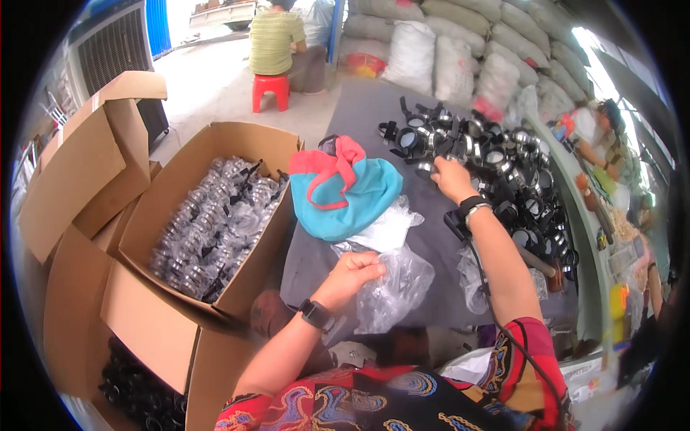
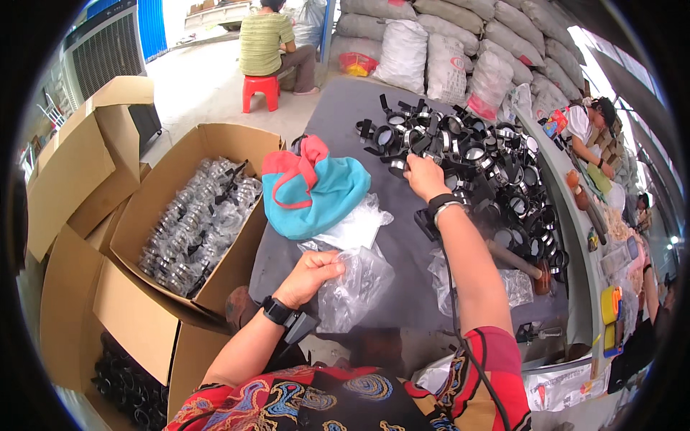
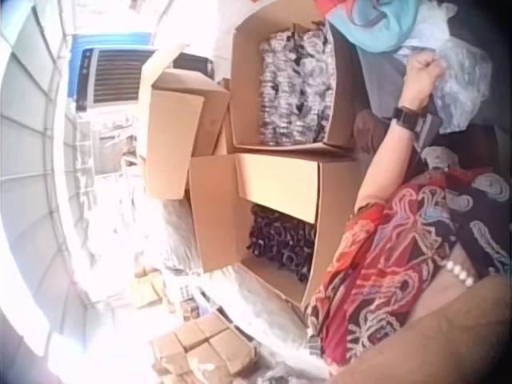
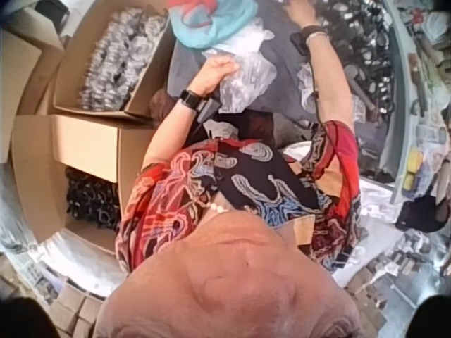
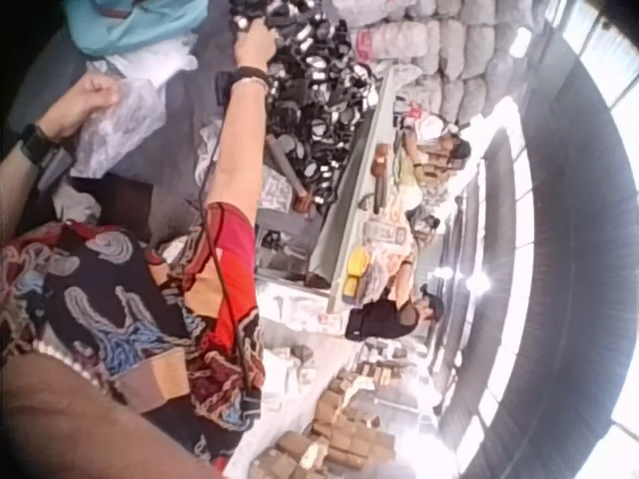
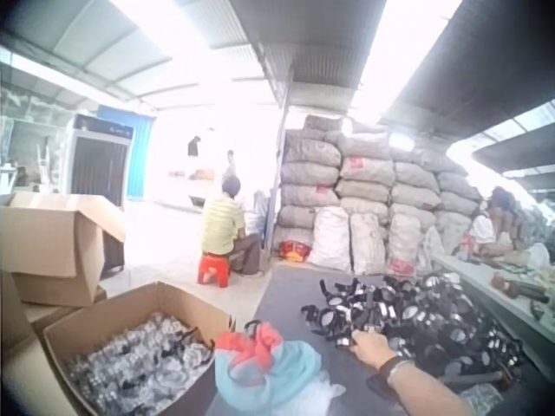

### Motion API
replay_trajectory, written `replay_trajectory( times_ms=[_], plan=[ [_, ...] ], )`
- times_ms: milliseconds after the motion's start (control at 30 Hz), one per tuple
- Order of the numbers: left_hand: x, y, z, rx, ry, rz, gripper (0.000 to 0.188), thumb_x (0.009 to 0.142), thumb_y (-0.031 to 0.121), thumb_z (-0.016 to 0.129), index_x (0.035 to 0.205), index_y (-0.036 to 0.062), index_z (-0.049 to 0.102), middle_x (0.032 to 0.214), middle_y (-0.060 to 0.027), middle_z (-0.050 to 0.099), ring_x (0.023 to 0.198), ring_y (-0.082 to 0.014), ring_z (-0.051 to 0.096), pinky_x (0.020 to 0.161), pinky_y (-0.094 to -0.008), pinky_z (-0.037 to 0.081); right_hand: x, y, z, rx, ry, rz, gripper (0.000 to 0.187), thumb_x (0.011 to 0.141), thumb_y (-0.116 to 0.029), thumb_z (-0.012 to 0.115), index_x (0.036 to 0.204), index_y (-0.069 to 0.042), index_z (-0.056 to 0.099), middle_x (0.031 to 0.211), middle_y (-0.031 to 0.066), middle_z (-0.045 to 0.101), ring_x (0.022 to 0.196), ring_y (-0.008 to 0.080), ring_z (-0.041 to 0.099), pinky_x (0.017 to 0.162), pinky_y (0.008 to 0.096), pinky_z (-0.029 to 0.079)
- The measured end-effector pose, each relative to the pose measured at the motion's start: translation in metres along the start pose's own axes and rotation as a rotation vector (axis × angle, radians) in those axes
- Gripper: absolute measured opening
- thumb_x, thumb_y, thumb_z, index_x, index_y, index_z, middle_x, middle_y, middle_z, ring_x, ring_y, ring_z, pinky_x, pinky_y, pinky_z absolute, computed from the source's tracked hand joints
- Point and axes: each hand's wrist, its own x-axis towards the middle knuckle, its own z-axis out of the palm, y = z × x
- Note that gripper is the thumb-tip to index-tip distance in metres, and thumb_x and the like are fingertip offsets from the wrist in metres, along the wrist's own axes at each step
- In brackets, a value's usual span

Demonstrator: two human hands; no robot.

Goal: Inspecting and bagging small circular metal and plastic manufacturing components in a factory setting.

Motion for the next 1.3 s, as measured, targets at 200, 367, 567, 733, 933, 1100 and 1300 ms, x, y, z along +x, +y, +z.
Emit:
replay_trajectory(
  times_ms=[200,367,567,733,933,1100,1300],
  plan=[
    [0.0,-0.002,-0.001,0.036,-0.021,-0.013,0.019,0.088,0.019,0.061,0.08,0.0024,0.065,0.075,0.0046,0.058,0.072,-0.0038,0.049,0.067,-0.021,0.039,-0.03,-0.007,-0.025,0.59,-0.168,-0.017,0.029,0.074,-0.024,0.065,0.083,0.003,0.058,0.081,0.02,0.062,0.081,0.0361,0.061,0.07,0.0424,0.047],
    [0.001,0.0,0.006,-0.015,0.084,0.016,0.02,0.088,0.018,0.061,0.074,0.0034,0.064,0.069,0.0052,0.058,0.064,-0.0021,0.046,0.059,-0.0203,0.036,-0.083,-0.024,-0.002,0.428,-0.194,0.049,0.028,0.07,-0.019,0.069,0.085,0.002,0.06,0.083,0.0205,0.063,0.082,0.0362,0.061,0.073,0.0413,0.048],
    [0.003,0.001,0.017,-0.005,0.072,0.037,0.02,0.089,0.017,0.059,0.079,0.001,0.066,0.073,0.0017,0.062,0.067,-0.0045,0.052,0.063,-0.0219,0.041,-0.12,-0.012,0.013,0.42,-0.144,0.173,0.025,0.067,-0.008,0.071,0.088,0.002,0.062,0.083,0.0169,0.065,0.076,0.0283,0.063,0.07,0.0365,0.049],
    [0.004,-0.003,0.01,0.029,0.084,0.073,0.016,0.089,0.016,0.058,0.081,0.0024,0.063,0.075,0.0033,0.06,0.071,-0.004,0.05,0.065,-0.0211,0.04,-0.149,-0.031,-0.064,1.558,-0.105,0.294,0.016,0.076,-0.005,0.065,0.091,0.002,0.063,0.085,0.0064,0.065,0.072,0.0095,0.062,0.064,0.0241,0.048],
    [0.004,0.007,0.022,0.118,0.077,0.145,0.015,0.09,0.014,0.056,0.082,0.0037,0.062,0.075,0.0046,0.058,0.072,-0.0035,0.049,0.067,-0.0205,0.04,-0.189,-0.074,-0.084,1.826,-0.358,0.2,0.021,0.079,-0.005,0.066,0.099,0.0,0.063,0.088,0.0039,0.065,0.074,0.0095,0.061,0.068,0.0243,0.049],
    [0.005,0.008,0.025,0.042,0.034,0.159,0.014,0.092,0.016,0.056,0.084,0.0049,0.061,0.082,0.005,0.058,0.077,-0.0032,0.049,0.072,-0.0207,0.04,-0.189,-0.086,-0.06,1.873,-0.414,0.288,0.021,0.079,-0.007,0.069,0.099,-0.002,0.064,0.084,0.0011,0.065,0.072,0.0079,0.06,0.068,0.0244,0.05],
    [0.004,0.005,0.017,-0.044,0.044,0.148,0.014,0.091,0.016,0.057,0.086,0.0044,0.062,0.081,0.0046,0.059,0.078,-0.0045,0.05,0.073,-0.0215,0.04,-0.181,-0.088,-0.086,1.137,-0.681,0.149,0.016,0.073,-0.006,0.07,0.084,0.002,0.062,0.074,0.0042,0.063,0.062,0.0108,0.06,0.055,0.0258,0.049]
  ],
)
